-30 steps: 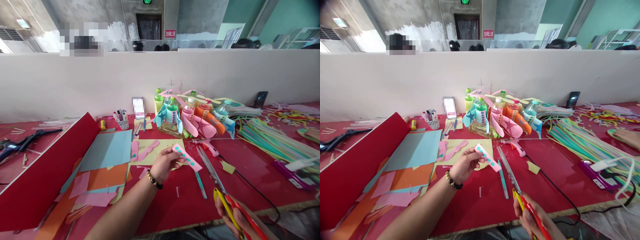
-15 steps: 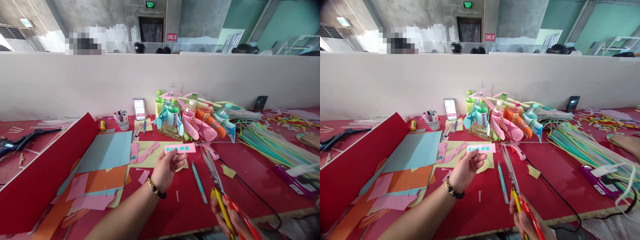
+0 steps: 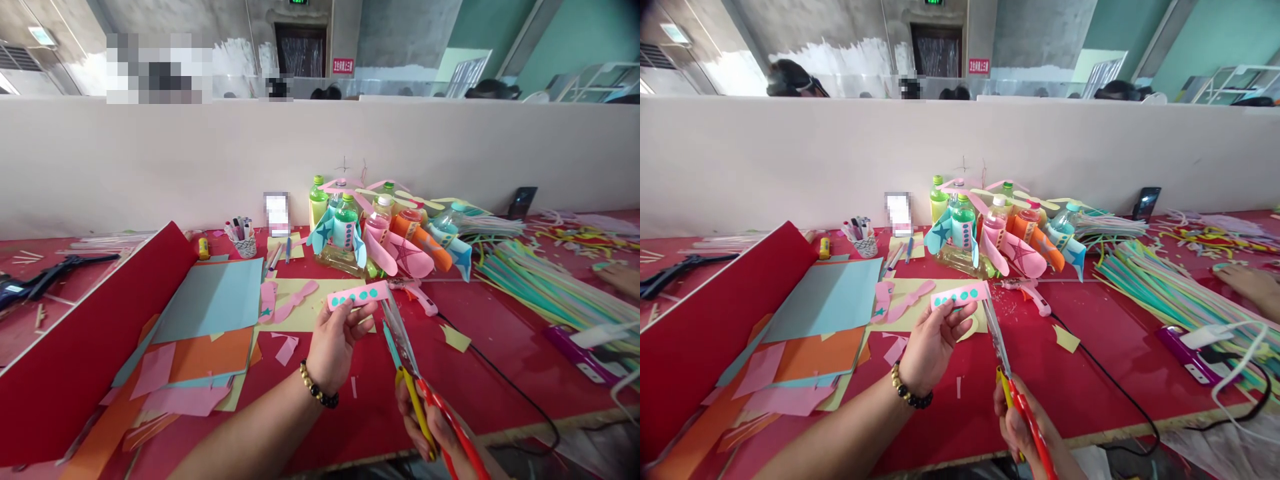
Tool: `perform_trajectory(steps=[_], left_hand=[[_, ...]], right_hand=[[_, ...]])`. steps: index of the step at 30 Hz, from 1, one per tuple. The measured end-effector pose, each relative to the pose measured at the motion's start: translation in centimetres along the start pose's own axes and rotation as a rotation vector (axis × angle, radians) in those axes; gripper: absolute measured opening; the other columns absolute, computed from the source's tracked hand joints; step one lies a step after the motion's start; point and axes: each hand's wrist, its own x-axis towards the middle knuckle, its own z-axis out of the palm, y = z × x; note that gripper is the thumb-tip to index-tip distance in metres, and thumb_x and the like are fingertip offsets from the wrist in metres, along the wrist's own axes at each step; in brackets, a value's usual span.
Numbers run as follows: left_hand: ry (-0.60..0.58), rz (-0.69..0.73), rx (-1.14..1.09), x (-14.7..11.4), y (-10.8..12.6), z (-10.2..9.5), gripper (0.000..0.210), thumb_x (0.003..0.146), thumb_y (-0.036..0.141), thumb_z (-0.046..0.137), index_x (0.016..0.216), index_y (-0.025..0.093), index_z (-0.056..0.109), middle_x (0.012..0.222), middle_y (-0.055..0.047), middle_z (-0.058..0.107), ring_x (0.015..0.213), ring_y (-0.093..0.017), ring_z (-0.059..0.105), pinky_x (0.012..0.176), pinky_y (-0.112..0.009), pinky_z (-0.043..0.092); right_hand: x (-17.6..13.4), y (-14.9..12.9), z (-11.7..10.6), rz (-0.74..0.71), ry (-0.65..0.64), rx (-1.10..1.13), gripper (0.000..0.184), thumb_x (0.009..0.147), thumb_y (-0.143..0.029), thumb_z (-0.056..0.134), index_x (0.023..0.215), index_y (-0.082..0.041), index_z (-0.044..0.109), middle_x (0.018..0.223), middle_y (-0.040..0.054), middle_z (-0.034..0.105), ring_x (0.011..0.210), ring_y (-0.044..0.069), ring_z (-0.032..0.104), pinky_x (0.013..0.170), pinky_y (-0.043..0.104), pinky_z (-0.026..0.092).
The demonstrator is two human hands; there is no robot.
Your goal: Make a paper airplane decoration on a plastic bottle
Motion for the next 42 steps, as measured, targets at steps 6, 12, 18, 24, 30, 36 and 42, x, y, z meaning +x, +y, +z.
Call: perform_trajectory(steps=[6, 12, 18, 24, 30, 36, 42], left_hand=[[0.007, -0.024, -0.008, 0.1, -0.2, 0.0, 0.023, 0.079, 0.024, 0.071, 0.09, 0.014, 0.054, 0.092, -0.009, 0.072, 0.092, -0.023, 0.072, 0.066, -0.023, 0.058], [0.013, -0.044, -0.011, 0.0, -0.2, 0.0, 0.024, 0.078, 0.023, 0.072, 0.091, 0.014, 0.055, 0.09, -0.008, 0.072, 0.09, -0.023, 0.072, 0.063, -0.022, 0.058], [0.02, -0.07, -0.016, -0.1, -0.2, 0.2, 0.02, 0.082, 0.019, 0.067, 0.095, 0.014, 0.054, 0.091, -0.009, 0.072, 0.088, -0.022, 0.073, 0.063, -0.022, 0.059], [0.021, -0.071, -0.006, -0.2, -0.2, 0.1, 0.019, 0.083, 0.02, 0.067, 0.096, 0.013, 0.055, 0.092, -0.01, 0.072, 0.09, -0.023, 0.073, 0.065, -0.024, 0.059], [0.003, -0.06, 0.0, -0.2, -0.3, 0.0, 0.021, 0.082, 0.022, 0.068, 0.096, 0.014, 0.055, 0.094, -0.01, 0.072, 0.091, -0.024, 0.072, 0.065, -0.024, 0.059], [0.006, -0.061, -0.004, -0.2, -0.3, 0.1, 0.02, 0.083, 0.02, 0.067, 0.096, 0.013, 0.055, 0.093, -0.01, 0.071, 0.089, -0.022, 0.073, 0.064, -0.023, 0.059], [-0.012, -0.051, -0.01, -0.2, -0.5, -0.1, 0.02, 0.082, 0.02, 0.069, 0.094, 0.013, 0.055, 0.09, -0.009, 0.071, 0.087, -0.021, 0.073, 0.063, -0.022, 0.059]], right_hand=[[-0.1, -0.6, 0.5, -0.004, 0.009, -0.022, 0.064, 0.069, -0.086, 0.046, 0.084, -0.023, 0.048, 0.06, -0.004, 0.038, 0.046, 0.01, 0.033, 0.047, 0.026, 0.035], [-0.3, -1.0, 0.4, 0.002, 0.009, -0.059, 0.066, 0.069, -0.087, 0.042, 0.086, -0.024, 0.049, 0.055, -0.0053, 0.033, 0.046, 0.011, 0.03, 0.047, 0.027, 0.034], [0.0, -0.8, 0.5, 0.0, 0.001, -0.081, 0.068, 0.067, -0.09, 0.039, 0.085, -0.024, 0.046, 0.051, -0.0068, 0.029, 0.044, 0.01, 0.027, 0.045, 0.025, 0.03], [0.0, -0.6, 0.6, -0.009, 0.001, -0.086, 0.071, 0.066, -0.091, 0.038, 0.086, -0.024, 0.046, 0.049, -0.0067, 0.031, 0.042, 0.01, 0.027, 0.043, 0.025, 0.03], [-0.2, -0.8, 0.7, -0.017, 0.011, -0.089, 0.068, 0.069, -0.089, 0.037, 0.085, -0.023, 0.046, 0.049, -0.0064, 0.033, 0.041, 0.009, 0.028, 0.043, 0.024, 0.031], [-0.3, -0.5, 0.5, -0.027, 0.042, -0.096, 0.065, 0.072, -0.087, 0.039, 0.081, -0.023, 0.047, 0.048, -0.0061, 0.034, 0.04, 0.008, 0.027, 0.041, 0.023, 0.032], [-0.4, 0.0, 0.6, -0.011, 0.094, -0.083, 0.059, 0.075, -0.082, 0.042, 0.073, -0.023, 0.046, 0.049, -0.006, 0.031, 0.04, 0.008, 0.025, 0.039, 0.023, 0.031]])
